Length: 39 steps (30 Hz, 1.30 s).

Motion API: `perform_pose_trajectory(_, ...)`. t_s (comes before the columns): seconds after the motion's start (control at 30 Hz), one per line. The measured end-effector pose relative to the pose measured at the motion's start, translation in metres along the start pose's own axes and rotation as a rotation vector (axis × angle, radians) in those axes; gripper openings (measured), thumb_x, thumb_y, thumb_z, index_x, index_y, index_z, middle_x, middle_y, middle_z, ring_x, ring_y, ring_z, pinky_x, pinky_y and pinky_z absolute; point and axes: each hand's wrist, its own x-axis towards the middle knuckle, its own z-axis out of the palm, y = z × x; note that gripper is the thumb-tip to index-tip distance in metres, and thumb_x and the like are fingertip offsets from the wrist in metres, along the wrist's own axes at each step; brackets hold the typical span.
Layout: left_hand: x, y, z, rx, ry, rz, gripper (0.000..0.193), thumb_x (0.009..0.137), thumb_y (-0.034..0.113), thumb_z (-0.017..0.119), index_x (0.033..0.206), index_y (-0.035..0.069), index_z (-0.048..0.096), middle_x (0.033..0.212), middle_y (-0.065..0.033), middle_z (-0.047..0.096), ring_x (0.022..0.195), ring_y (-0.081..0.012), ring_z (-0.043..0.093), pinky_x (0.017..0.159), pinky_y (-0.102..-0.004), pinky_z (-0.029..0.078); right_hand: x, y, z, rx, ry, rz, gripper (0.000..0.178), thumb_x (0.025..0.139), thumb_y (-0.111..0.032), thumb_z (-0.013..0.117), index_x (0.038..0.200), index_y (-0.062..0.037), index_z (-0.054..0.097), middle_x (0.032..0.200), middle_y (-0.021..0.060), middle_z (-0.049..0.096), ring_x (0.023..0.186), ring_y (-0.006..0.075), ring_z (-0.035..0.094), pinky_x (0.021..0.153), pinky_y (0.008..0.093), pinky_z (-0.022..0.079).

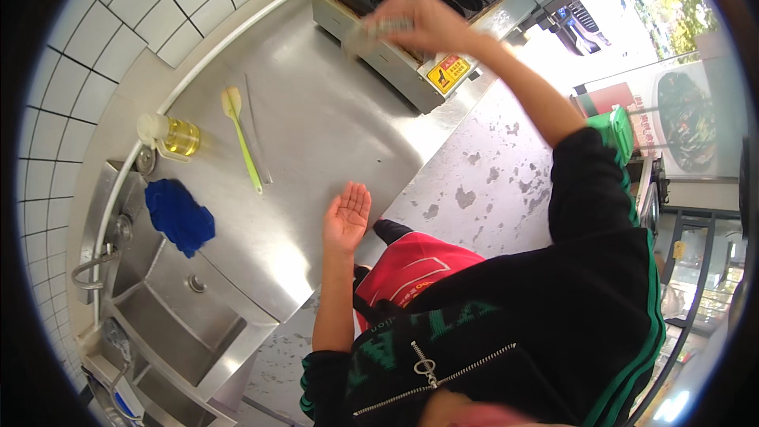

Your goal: The person pours oil into a takoyaki pan, moves a tray of cooked takoyaki, and cleans the stainless steel counter and sink area with cloths. The person then walks toward the dining area.

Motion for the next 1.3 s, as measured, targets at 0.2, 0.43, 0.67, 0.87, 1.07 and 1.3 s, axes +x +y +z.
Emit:
perform_pose_trajectory(0.2,0.002,-0.02,-0.023,-0.042,-0.062,-0.028,0.032,0.091,0.013,0.034,0.11,-0.004,0.054,0.111,-0.0163,0.058,0.11,-0.0271,0.052,0.101,-0.0408,0.037,0.085,0.056,-0.009,-0.365,-0.283,-0.169,0.031,0.074,-0.007,0.06,0.103,-0.0185,0.065,0.1,0.0035,0.062,0.088,0.025,0.058,0.079,0.0345,0.046)
perform_pose_trajectory(0.43,-0.01,-0.031,-0.027,-0.063,-0.026,0.015,0.031,0.09,0.012,0.036,0.108,-0.005,0.055,0.107,-0.0163,0.06,0.107,-0.0268,0.054,0.1,-0.0405,0.037,0.05,0.092,0.016,-0.526,-0.346,-0.188,0.03,0.07,0.001,0.059,0.093,-0.016,0.068,0.097,-0.0026,0.062,0.086,0.0221,0.05,0.081,0.033,0.044)
perform_pose_trajectory(0.67,-0.026,-0.043,-0.023,0.006,-0.029,0.011,0.031,0.091,0.013,0.037,0.109,-0.005,0.055,0.106,-0.0161,0.061,0.106,-0.0268,0.055,0.099,-0.0406,0.038,-0.061,0.013,0.036,-0.281,-0.281,0.007,0.029,0.07,-0.007,0.064,0.097,-0.0181,0.067,0.094,0.0009,0.063,0.084,0.0217,0.052,0.078,0.0332,0.045)
perform_pose_trajectory(0.87,-0.032,-0.048,-0.043,0.061,-0.046,-0.061,0.031,0.091,0.014,0.036,0.109,-0.004,0.054,0.108,-0.0154,0.06,0.107,-0.026,0.054,0.1,-0.0406,0.038,-0.087,-0.023,0.108,0.579,0.123,0.491,0.023,0.079,-0.012,0.057,0.101,-0.0113,0.065,0.071,0.0028,0.06,0.059,0.0081,0.051,0.058,0.0248,0.045)
perform_pose_trajectory(1.07,-0.065,-0.054,-0.109,0.102,0.118,-0.183,0.029,0.089,0.013,0.041,0.108,-0.005,0.054,0.109,-0.0173,0.059,0.108,-0.0287,0.053,0.1,-0.0419,0.037,-0.09,0.001,0.218,0.259,0.317,0.34,0.028,0.08,-0.007,0.056,0.107,-0.0127,0.062,0.102,0.007,0.06,0.085,0.0165,0.055,0.078,0.0299,0.044)
perform_pose_trajectory(1.3,-0.106,-0.024,-0.165,0.029,0.374,-0.034,0.046,0.096,0.028,0.025,0.119,-0.007,0.043,0.124,-0.0212,0.046,0.119,-0.0335,0.042,0.104,-0.0453,0.031,-0.153,-0.076,0.327,0.006,0.166,0.196,0.028,0.073,-0.005,0.054,0.099,-0.0104,0.063,0.109,0.0122,0.059,0.104,0.0329,0.049,0.091,0.0429,0.035)
